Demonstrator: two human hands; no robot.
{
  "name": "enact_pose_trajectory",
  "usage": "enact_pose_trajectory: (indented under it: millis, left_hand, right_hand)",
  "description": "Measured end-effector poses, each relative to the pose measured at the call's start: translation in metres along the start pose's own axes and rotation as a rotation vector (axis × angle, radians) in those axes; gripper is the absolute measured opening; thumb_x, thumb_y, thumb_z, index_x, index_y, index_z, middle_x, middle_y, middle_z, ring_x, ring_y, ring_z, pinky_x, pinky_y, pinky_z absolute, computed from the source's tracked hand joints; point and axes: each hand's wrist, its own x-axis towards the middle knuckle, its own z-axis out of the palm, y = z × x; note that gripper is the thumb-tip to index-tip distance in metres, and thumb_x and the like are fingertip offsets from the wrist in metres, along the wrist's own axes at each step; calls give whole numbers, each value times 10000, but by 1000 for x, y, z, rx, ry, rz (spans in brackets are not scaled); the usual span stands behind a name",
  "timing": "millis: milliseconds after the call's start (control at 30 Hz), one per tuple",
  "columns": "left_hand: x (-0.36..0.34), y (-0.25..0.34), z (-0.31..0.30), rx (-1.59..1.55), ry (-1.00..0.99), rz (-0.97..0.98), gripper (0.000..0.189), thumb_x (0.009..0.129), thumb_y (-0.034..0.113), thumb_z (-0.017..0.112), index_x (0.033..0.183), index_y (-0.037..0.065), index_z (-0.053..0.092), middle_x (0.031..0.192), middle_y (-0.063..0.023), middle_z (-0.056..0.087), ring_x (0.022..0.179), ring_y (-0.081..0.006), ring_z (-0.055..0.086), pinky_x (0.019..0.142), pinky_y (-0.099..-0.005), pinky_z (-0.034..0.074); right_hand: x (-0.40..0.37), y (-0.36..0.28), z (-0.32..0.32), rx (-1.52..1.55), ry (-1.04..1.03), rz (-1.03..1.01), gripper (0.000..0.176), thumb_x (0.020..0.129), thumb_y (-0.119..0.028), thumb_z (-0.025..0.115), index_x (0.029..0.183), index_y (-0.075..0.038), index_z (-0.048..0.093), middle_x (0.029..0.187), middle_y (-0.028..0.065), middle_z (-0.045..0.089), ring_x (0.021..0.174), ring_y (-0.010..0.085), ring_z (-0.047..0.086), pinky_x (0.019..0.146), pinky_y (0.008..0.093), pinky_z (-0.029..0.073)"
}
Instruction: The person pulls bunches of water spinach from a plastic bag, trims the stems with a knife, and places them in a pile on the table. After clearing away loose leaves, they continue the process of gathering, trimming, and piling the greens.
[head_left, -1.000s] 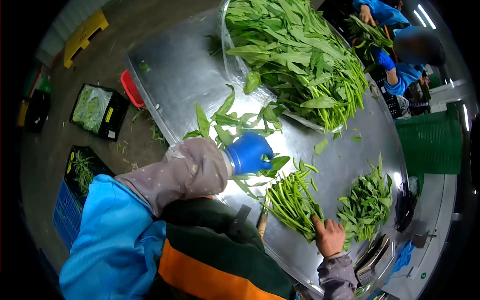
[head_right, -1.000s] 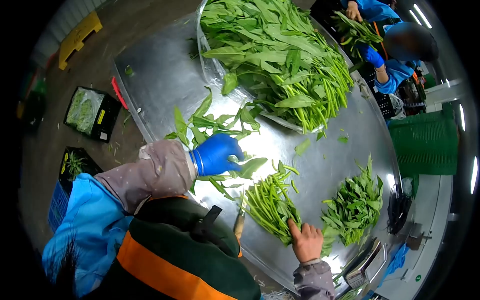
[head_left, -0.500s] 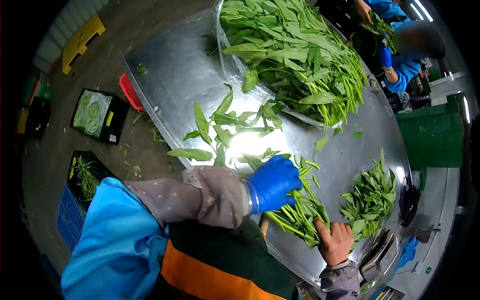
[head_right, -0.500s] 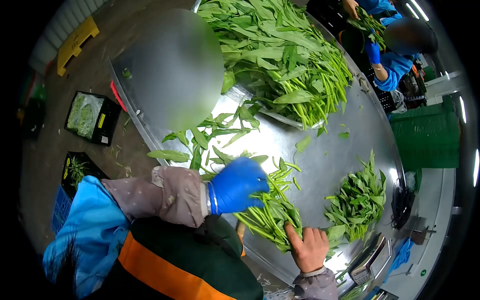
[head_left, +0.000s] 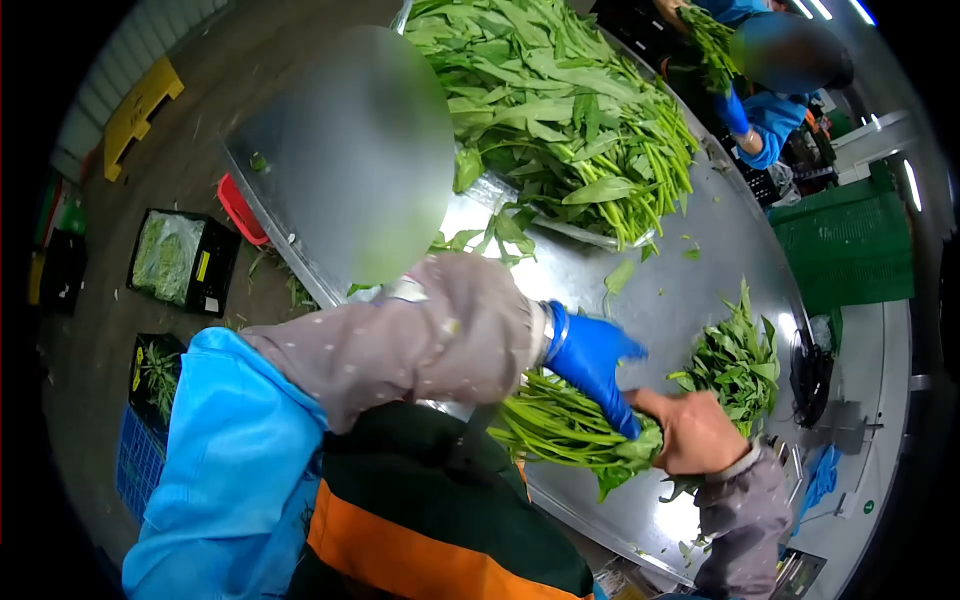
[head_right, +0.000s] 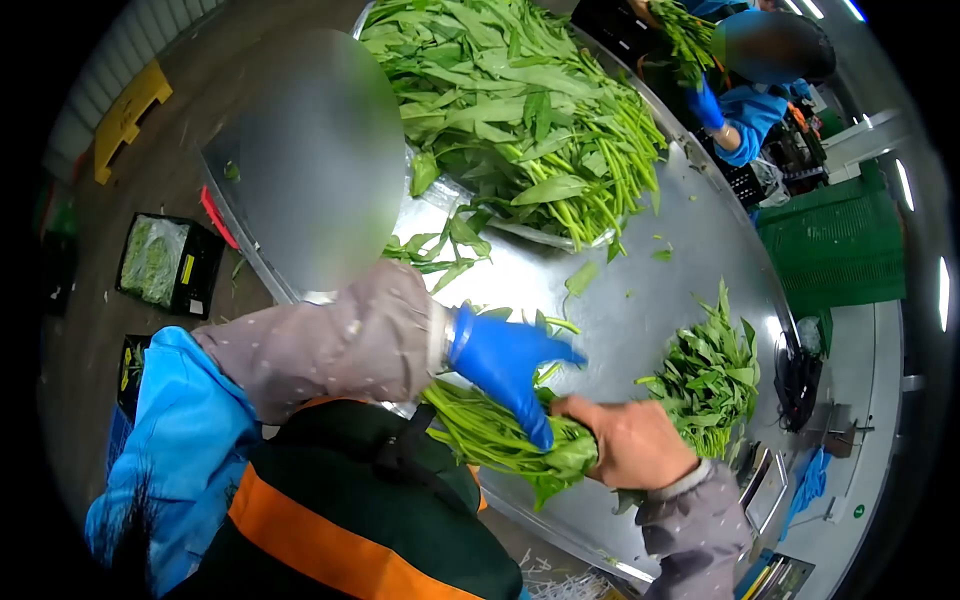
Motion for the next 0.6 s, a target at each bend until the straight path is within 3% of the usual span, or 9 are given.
enact_pose_trajectory:
  millis: [67,133,267,333,367,400,467,500,600]
  left_hand:
    - [6,4,6,-485,-448,60,781,618,362,794,1224,46,417,1185,-130,492,1068,-245,495,922,-356,406]
    - [0,-7,25,-897,-316,119,470,725,228,735,1110,65,521,1004,-54,594,925,-142,542,828,-278,429]
    - [-7,-22,43,-1186,-226,-103,367,725,126,719,1039,63,538,877,-41,594,796,-123,564,714,-280,462]
    - [-19,-11,33,-1333,-46,-188,301,727,111,703,987,53,561,823,-54,596,730,-134,568,671,-281,463]
    - [-13,-31,39,-1374,26,-272,235,743,127,674,945,51,581,795,-75,607,687,-164,579,643,-295,476]
    - [-15,-45,37,-1526,47,-363,305,774,128,622,1055,26,559,914,-119,625,797,-226,615,735,-369,501]
    - [-20,-76,36,-1815,25,-308,278,792,144,595,1039,18,572,921,-138,632,789,-248,627,726,-386,513]
    - [-29,-75,29,-1765,177,-277,258,807,147,570,1024,7,576,929,-145,630,794,-248,629,735,-382,513]
    - [-40,-96,31,-1833,278,-205,311,813,134,545,1079,-27,546,974,-163,621,837,-259,626,792,-387,501]
  right_hand:
    - [14,15,-16,25,-163,-64,521,588,-150,692,1070,-159,493,672,137,596,638,327,595,588,397,461]
    - [32,29,-28,391,-352,-80,527,569,-116,703,1051,-113,489,701,135,602,687,298,602,610,378,460]
    - [77,32,-36,231,-407,11,606,551,-91,738,1072,-67,430,756,122,575,738,244,564,666,345,450]
    - [87,28,-38,150,-163,16,672,528,-95,749,1121,-68,435,804,143,573,792,302,565,705,363,449]
    - [87,24,-35,-167,191,-119,684,499,-159,782,1103,-67,475,898,156,599,829,327,565,757,382,438]
    - [83,19,-36,-335,497,-202,676,518,-106,769,1124,-82,469,979,157,582,878,320,558,785,396,423]
    - [67,2,-35,-25,833,-303,599,560,-37,739,1104,-70,489,988,143,577,893,310,560,780,375,433]
    - [57,3,-17,336,937,-275,475,608,0,707,1045,-21,520,937,117,576,878,260,564,769,315,437]
    - [37,13,54,1060,1061,69,179,721,-16,673,815,-17,522,741,13,536,666,76,493,643,210,406]
